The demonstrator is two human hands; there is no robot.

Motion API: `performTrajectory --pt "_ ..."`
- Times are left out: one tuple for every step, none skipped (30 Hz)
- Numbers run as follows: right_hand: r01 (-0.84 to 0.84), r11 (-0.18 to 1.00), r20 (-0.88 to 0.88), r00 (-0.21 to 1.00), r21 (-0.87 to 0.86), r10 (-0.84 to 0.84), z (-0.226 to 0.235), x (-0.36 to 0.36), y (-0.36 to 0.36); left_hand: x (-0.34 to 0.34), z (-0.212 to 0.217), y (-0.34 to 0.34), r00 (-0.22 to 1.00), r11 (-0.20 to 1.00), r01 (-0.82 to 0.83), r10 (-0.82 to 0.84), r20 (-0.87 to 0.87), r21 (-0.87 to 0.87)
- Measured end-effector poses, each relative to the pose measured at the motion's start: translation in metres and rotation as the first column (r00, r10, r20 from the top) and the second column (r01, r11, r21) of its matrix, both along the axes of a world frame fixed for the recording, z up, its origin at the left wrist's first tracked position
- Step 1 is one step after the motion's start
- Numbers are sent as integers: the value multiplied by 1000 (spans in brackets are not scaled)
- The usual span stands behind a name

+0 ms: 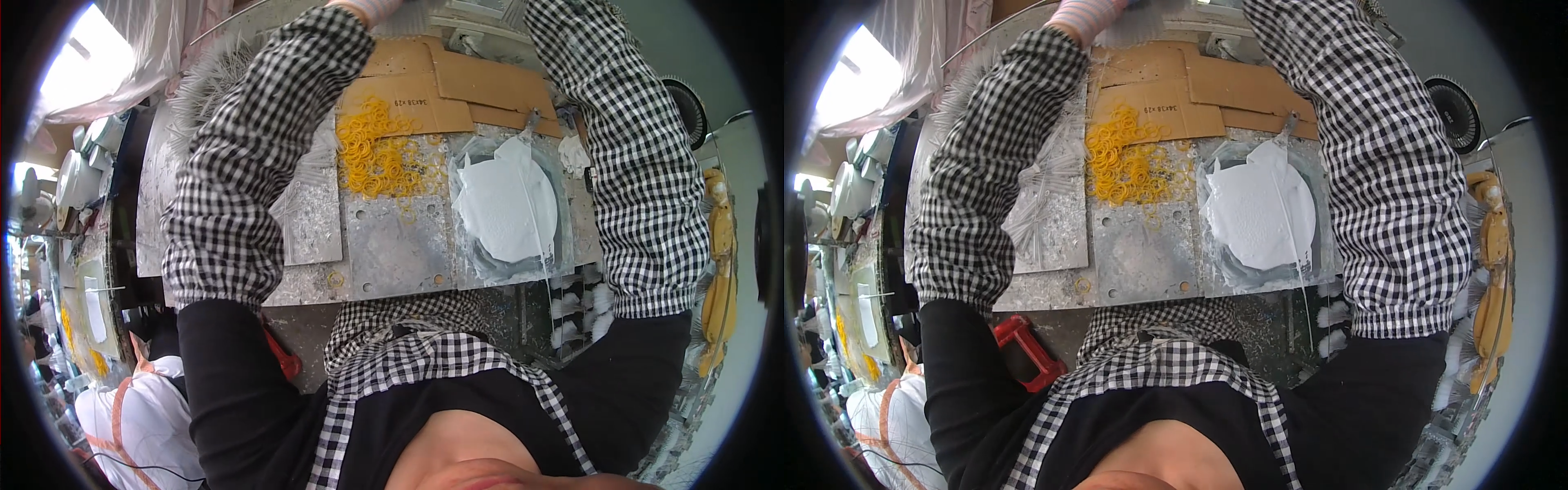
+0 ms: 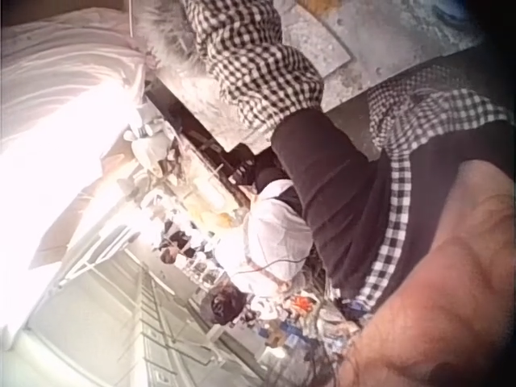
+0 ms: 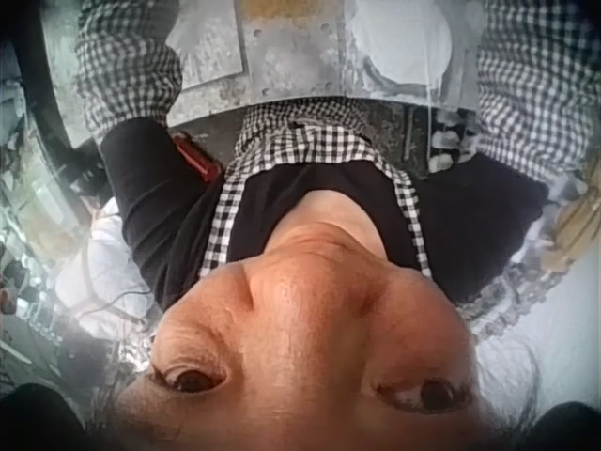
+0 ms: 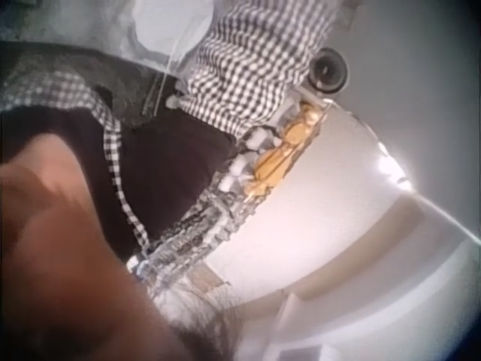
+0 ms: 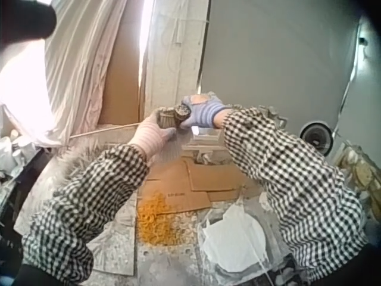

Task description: Binding bundles of fibers with rubber bands and dipping the base in white adhesive to assemble shuttlecock components.

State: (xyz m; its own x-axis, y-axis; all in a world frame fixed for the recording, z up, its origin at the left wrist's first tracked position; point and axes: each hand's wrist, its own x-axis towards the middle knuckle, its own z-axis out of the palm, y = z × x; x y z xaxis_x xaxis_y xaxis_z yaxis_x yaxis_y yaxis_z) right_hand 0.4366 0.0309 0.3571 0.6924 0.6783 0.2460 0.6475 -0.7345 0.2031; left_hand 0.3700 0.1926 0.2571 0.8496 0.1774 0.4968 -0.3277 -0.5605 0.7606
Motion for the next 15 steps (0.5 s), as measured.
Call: performTrajectory --pt "10 999 -3 1000 -43 -10 1 8 -5 11 -2 -4 1000 998 -18 17 26 55" --pt "5 999 -3 1000 -44 -6 1 14 -10 20 -4 -7 999 998 -23 21 25 54" --pt "19 999 14 1000 -37 -18 -1 19 -18 25 -2 -17 999 996 -50 49 8 74" --pt "42 999 34 999 -32 -41 -3 28 -32 35 -3 -32 998 994 -67 67 -6 91" --pt "14 999 79 997 -32 -11 -6 36 -46 42 -3 -45 999 997 -42 44 -27 62" --pt "-3 1000 56 998 -20 4 -4 30 -34 36 0 -37 999 999 -36 37 -25 28" --pt "-15 1000 31 999 -18 16 -3 22 -24 48 -3 -31 991 988 -99 109 -79 122" --pt "56 998 85 995 -19 -54 -3 22 -41 43 6 -45 982 993 -63 81 -172 103" --pt "115 993 99 989 -9 -113 -2 29 -58 37 17 -58 973 995 -19 42 -228 101" --pt "114 993 108 988 -26 -111 -1 32 -54 50 9 -53 977 987 -19 52 -206 158" --pt "127 991 83 989 -48 -123 0 22 -57 45 8 -48 965 980 68 -17 -260 187" --pt "118 992 65 991 -48 -114 1 24 -58 37 20 -46 948 965 160 -91 -306 209" --pt "140 987 92 987 -76 -133 1 26 -58 26 27 -29 933 907 316 -245 -263 277" --pt "144 984 116 984 -104 -132 -5 21 -45 26 30 -6 938 475 343 -210 -274 810" --pt "116 988 95 990 -104 -107 -16 11 -35 12 9 27 993 884 118 -112 -39 453"
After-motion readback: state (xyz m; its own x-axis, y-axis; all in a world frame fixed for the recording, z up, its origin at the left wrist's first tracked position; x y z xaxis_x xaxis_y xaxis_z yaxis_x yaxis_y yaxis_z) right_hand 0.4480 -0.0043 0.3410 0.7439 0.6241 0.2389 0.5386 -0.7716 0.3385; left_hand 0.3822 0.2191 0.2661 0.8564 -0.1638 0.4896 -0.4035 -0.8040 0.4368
